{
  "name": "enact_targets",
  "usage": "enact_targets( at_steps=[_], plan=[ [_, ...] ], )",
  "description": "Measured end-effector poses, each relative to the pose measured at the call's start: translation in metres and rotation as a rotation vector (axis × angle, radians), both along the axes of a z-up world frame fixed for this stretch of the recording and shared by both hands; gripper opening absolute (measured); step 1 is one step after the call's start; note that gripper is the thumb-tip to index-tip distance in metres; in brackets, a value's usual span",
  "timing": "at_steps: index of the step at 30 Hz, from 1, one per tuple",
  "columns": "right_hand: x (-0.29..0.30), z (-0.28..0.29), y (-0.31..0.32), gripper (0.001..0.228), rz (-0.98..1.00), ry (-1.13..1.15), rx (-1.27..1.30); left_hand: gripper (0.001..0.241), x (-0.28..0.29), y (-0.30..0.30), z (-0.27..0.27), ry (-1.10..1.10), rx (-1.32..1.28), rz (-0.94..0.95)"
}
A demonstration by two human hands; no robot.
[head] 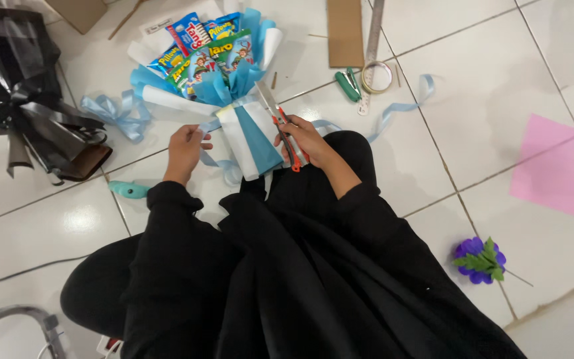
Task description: The person assembles a snack-based gift bouquet by trimming ribbon with a box cutter, applying hot glue to secure the wrapping and ribbon, and attaching a premade bow to the blue and white paper-wrapped snacks.
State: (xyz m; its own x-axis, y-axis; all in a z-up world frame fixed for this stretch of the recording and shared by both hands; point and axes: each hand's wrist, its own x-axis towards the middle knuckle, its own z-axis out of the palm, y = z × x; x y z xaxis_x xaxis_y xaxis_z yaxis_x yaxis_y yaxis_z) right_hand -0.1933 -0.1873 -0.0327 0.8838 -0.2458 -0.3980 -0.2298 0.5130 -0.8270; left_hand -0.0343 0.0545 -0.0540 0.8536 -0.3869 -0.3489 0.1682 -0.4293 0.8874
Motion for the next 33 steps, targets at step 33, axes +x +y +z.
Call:
enact_targets(
  at_steps=[33],
  plan=[
    [0.046,0.050,0.064,0.042,0.369,0.084,-0.248,0.025,0.014,0.017,-0.007,0.077,-0.065,0.080]
  ],
)
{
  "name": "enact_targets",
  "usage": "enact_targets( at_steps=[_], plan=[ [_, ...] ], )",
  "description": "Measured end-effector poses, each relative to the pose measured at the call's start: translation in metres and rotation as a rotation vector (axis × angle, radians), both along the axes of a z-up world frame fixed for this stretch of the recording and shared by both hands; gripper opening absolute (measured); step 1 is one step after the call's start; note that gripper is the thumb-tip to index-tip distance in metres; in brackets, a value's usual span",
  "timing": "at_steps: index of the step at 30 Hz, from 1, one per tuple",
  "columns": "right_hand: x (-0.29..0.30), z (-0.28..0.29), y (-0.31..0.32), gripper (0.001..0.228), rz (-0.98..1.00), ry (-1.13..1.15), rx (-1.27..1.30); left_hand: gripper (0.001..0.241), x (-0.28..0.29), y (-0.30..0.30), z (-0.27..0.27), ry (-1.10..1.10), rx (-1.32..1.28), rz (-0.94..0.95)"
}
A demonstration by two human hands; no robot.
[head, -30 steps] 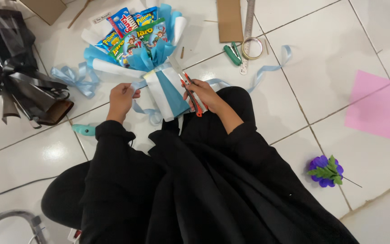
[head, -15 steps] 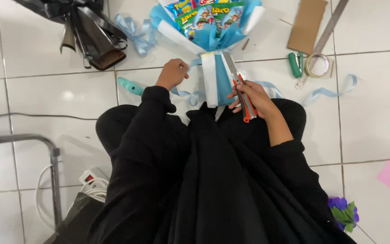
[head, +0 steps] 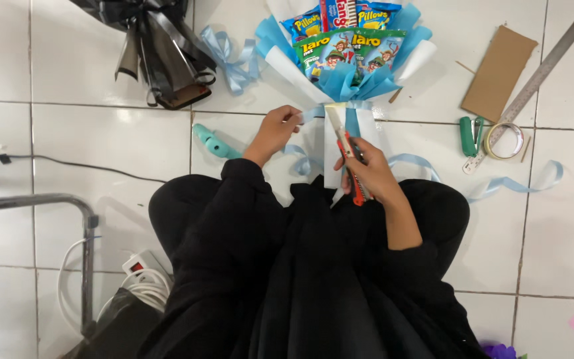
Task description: The person assembles a snack-based gift bouquet by trimming ribbon with a box cutter, applying hot glue to secure the wrapping and ribbon, and attaching a premade bow to the blue and white paper-wrapped snacks.
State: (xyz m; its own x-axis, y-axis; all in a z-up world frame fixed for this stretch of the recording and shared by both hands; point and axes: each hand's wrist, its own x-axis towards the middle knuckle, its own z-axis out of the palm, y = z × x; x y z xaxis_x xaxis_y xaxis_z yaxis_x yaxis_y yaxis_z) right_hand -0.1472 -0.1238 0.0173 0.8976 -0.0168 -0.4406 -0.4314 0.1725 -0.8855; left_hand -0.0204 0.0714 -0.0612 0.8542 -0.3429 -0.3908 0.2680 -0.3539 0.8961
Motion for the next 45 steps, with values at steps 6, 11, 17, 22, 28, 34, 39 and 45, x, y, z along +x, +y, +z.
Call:
enact_targets(
  at_steps=[6,11,17,22,28,34,39,45],
  plan=[
    [-0.010,-0.016,-0.057,0.039,-0.329,0.019,-0.151,0.024,-0.007,-0.072,0.011,-0.106,-0.092,0.001],
    [-0.007,-0.027,-0.065,0.037,-0.394,0.020,-0.123,0.023,-0.017,-0.110,-0.010,-0.322,0.034,0.030],
    [-0.001,-0.026,-0.059,0.036,-0.338,0.052,0.012,0.028,-0.019,-0.119,-0.001,-0.240,0.026,0.108],
    [0.000,-0.030,-0.059,0.037,-0.279,0.072,-0.049,0.028,-0.007,-0.120,-0.029,-0.118,-0.047,0.104],
    [-0.001,-0.023,-0.059,0.038,-0.262,0.077,-0.082,0.020,-0.018,-0.128,-0.012,-0.261,0.193,0.077],
    [-0.003,-0.032,-0.063,0.038,-0.234,0.084,-0.113,0.013,-0.029,-0.135,-0.016,-0.344,0.097,0.261],
    [-0.002,-0.014,-0.064,0.037,-0.228,0.073,-0.093,0.023,-0.024,-0.130,-0.013,-0.197,0.096,0.233],
    [-0.003,-0.036,-0.064,0.037,-0.162,0.000,-0.160,0.033,-0.024,-0.126,-0.002,0.051,-0.019,0.281]
  ],
)
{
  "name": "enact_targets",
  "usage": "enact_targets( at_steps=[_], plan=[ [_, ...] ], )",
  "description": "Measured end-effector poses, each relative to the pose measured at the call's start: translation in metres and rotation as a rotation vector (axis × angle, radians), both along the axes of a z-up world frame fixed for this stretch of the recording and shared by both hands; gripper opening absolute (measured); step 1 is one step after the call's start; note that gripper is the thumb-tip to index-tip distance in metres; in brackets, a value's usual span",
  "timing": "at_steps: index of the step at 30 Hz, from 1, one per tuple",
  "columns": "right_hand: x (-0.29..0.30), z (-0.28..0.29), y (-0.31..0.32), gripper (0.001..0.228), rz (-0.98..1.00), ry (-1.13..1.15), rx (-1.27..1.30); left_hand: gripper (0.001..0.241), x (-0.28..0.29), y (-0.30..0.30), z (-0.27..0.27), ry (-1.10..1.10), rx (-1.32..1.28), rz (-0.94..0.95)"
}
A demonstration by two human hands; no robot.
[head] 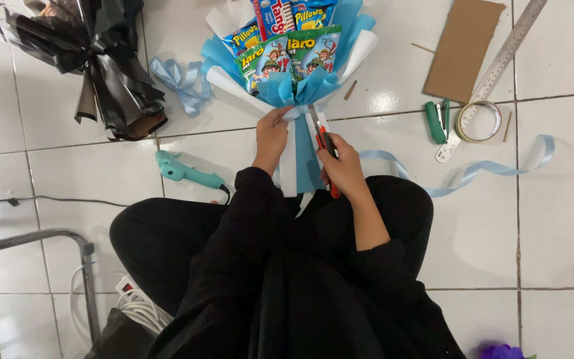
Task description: The person assembles a snack-based gift bouquet by trimming ribbon with a box cutter, applying hot glue to secure the wrapping and ribbon, and attaching a premade bow to the blue and white paper-wrapped snacks.
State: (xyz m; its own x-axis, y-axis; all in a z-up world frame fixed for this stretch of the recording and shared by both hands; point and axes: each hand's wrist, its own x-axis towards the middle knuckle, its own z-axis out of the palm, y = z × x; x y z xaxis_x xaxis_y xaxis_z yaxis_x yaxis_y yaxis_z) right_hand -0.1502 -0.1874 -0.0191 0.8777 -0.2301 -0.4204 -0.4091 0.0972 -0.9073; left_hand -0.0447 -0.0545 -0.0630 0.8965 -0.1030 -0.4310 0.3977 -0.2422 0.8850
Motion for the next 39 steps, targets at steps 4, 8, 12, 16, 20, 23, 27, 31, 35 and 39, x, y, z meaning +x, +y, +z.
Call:
enact_targets(
  at_steps=[4,8,12,16,20,23,27,31,35,39],
  plan=[
    [0.000,-0.006,0.003,0.043,0.087,0.021,-0.091,0.031,0.009,0.006,-0.006,0.124,-0.071,0.070],
    [-0.001,-0.008,0.003,0.047,0.086,0.037,-0.140,0.028,0.021,0.012,-0.012,0.054,-0.026,0.043],
    [-0.006,0.011,-0.001,0.050,0.126,0.036,-0.393,0.026,0.035,0.018,-0.042,-0.075,0.150,-0.093],
    [-0.010,0.000,0.000,0.048,0.208,0.049,-0.583,0.027,0.045,0.014,-0.045,-0.062,0.180,-0.079],
    [-0.011,-0.011,0.008,0.045,0.274,0.031,-0.694,0.028,0.044,0.010,-0.040,-0.001,0.149,-0.019],
    [-0.008,-0.013,0.015,0.043,0.267,0.023,-0.751,0.029,0.041,0.008,-0.034,0.014,0.116,-0.002],
    [-0.005,-0.030,0.019,0.043,0.203,-0.024,-0.828,0.030,0.034,0.013,-0.021,0.017,0.125,-0.019],
    [-0.005,-0.032,0.022,0.043,0.180,-0.022,-0.850,0.024,0.031,0.020,-0.023,-0.036,0.124,-0.045],
    [-0.003,-0.029,0.022,0.042,0.204,-0.027,-0.850,0.039,0.020,0.036,0.000,-0.008,0.026,-0.086],
    [-0.002,-0.029,0.025,0.038,0.197,-0.151,-0.863,0.040,0.019,0.058,0.008,0.018,-0.152,-0.250]
  ],
)
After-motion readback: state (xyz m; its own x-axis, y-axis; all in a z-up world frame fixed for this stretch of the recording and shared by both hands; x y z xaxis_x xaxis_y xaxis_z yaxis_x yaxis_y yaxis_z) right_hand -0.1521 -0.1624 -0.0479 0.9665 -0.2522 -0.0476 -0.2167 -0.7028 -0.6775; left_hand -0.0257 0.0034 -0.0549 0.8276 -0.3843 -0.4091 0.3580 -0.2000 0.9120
